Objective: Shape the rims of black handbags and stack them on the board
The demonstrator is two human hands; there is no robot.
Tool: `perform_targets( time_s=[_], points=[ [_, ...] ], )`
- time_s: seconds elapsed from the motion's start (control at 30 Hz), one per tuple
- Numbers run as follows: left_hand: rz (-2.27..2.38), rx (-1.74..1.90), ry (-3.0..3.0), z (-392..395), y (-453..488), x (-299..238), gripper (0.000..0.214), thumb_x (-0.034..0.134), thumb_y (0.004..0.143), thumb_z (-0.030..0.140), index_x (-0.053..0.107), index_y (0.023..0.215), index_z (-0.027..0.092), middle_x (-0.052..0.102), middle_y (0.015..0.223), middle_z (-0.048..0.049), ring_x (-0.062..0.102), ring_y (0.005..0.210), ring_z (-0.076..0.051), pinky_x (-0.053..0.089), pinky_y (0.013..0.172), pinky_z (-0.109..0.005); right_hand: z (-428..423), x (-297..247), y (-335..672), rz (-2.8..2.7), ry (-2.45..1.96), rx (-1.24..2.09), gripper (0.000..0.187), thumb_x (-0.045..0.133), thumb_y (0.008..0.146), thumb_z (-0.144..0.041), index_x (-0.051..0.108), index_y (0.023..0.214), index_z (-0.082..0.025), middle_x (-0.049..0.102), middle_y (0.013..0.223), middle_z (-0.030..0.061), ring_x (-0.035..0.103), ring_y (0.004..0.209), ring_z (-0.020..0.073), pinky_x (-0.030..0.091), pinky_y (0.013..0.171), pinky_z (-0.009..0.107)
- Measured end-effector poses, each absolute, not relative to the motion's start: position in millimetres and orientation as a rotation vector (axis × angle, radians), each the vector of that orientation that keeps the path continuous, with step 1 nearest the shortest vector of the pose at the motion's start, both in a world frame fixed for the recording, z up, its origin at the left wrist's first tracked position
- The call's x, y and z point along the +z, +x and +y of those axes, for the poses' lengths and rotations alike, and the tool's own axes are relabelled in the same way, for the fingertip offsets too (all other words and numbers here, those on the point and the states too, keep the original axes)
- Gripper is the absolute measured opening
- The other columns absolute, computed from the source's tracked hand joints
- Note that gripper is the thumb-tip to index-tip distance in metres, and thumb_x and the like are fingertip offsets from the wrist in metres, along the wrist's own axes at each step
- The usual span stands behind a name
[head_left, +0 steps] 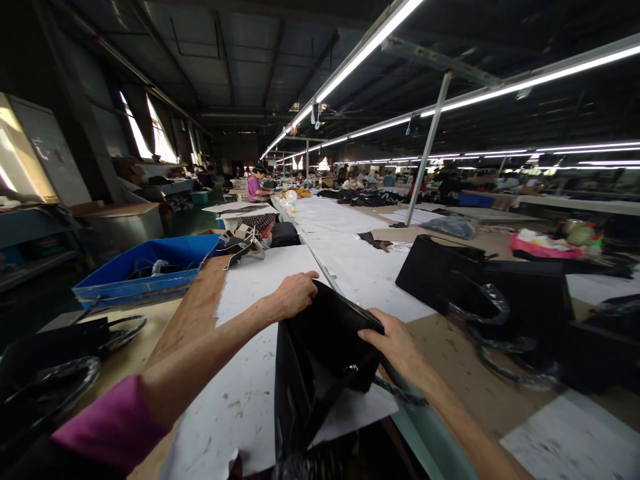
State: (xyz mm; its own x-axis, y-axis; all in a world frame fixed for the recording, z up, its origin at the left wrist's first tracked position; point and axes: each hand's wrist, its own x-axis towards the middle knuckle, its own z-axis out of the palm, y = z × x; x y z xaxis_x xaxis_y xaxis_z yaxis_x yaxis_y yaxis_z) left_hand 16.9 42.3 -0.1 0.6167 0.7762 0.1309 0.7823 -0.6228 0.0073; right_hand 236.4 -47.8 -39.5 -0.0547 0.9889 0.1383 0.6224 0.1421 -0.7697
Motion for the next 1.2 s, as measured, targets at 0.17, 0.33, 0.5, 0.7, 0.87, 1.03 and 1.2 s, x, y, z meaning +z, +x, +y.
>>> perform_targets(
  time_s=[0.17,0.33,0.5,0.7,0.87,1.03,1.2],
  points=[
    [-0.966,-0.24,-3.081,30.2,2.7,6.7,0.006,0.06,0.064,0.019,0.065,0.066,0.02,0.037,0.134,0.0005,0.033,0.119,-0.026,0.03,0.097,-0.038,-32.7,-43.5,245.4,-1.743,-1.495,0.8,0.013,0.054,0.063,-0.029,0.054,0.071,-0.018,0.05,0.058,-0.0051,0.047,0.058,0.0122,0.033,0.053,0.021],
    [-1.063,-0.425,-3.319,21.6,0.1,18.3,0.01,0.053,0.059,0.009,0.06,0.06,0.016,0.039,0.13,-0.0001,0.041,0.113,-0.022,0.038,0.09,-0.03,-22.6,-48.8,250.6,-1.684,-1.43,0.843,0.013,0.054,0.063,-0.027,0.054,0.072,-0.018,0.05,0.06,-0.005,0.047,0.058,0.0117,0.033,0.053,0.021],
    [-1.029,-0.287,-3.257,15.5,5.1,19.3,0.009,0.052,0.054,0.008,0.057,0.055,0.016,0.042,0.127,-0.0005,0.037,0.116,-0.025,0.031,0.096,-0.034,-23.3,-49.9,248.0,-1.659,-1.497,0.793,0.013,0.053,0.064,-0.028,0.054,0.073,-0.018,0.051,0.06,-0.0044,0.048,0.059,0.0125,0.035,0.054,0.022],
    [-1.256,-0.345,-3.223,15.8,13.1,22.8,0.041,0.04,0.061,0.004,0.052,0.098,0.019,0.06,0.093,-0.002,0.055,0.084,-0.016,0.042,0.073,-0.025,-36.4,-45.3,239.3,-1.728,-1.548,0.705,0.012,0.054,0.064,-0.029,0.053,0.071,-0.019,0.051,0.06,-0.0047,0.048,0.061,0.0131,0.035,0.056,0.022],
    [-1.367,-0.354,-3.213,15.4,24.2,22.9,0.035,0.045,0.076,0.042,0.052,0.103,0.02,0.062,0.085,-0.0011,0.056,0.076,-0.016,0.041,0.064,-0.024,-40.9,-40.5,236.9,-1.746,-1.575,0.68,0.013,0.055,0.063,-0.029,0.053,0.071,-0.02,0.053,0.062,-0.0046,0.049,0.063,0.0136,0.035,0.058,0.023],
    [-1.275,-0.082,-2.927,17.3,33.2,8.9,0.027,0.062,0.062,0.045,0.063,0.076,0.022,0.063,0.078,-0.0015,0.056,0.079,-0.022,0.039,0.062,-0.027,-47.0,-38.6,237.1,-1.738,-1.586,0.68,0.025,0.059,0.062,-0.036,0.057,0.082,-0.021,0.055,0.065,-0.0043,0.052,0.066,0.0154,0.036,0.059,0.023],
    [-1.345,-0.241,-2.865,17.8,35.4,1.8,0.014,0.048,0.077,0.029,0.062,0.078,0.025,0.063,0.085,0.0001,0.055,0.082,-0.019,0.04,0.066,-0.027,-54.7,-42.7,236.5,-1.718,-1.586,0.474,0.039,0.059,0.064,-0.037,0.055,0.102,-0.026,0.06,0.083,-0.0023,0.053,0.077,0.0175,0.038,0.067,0.026]
  ],
)
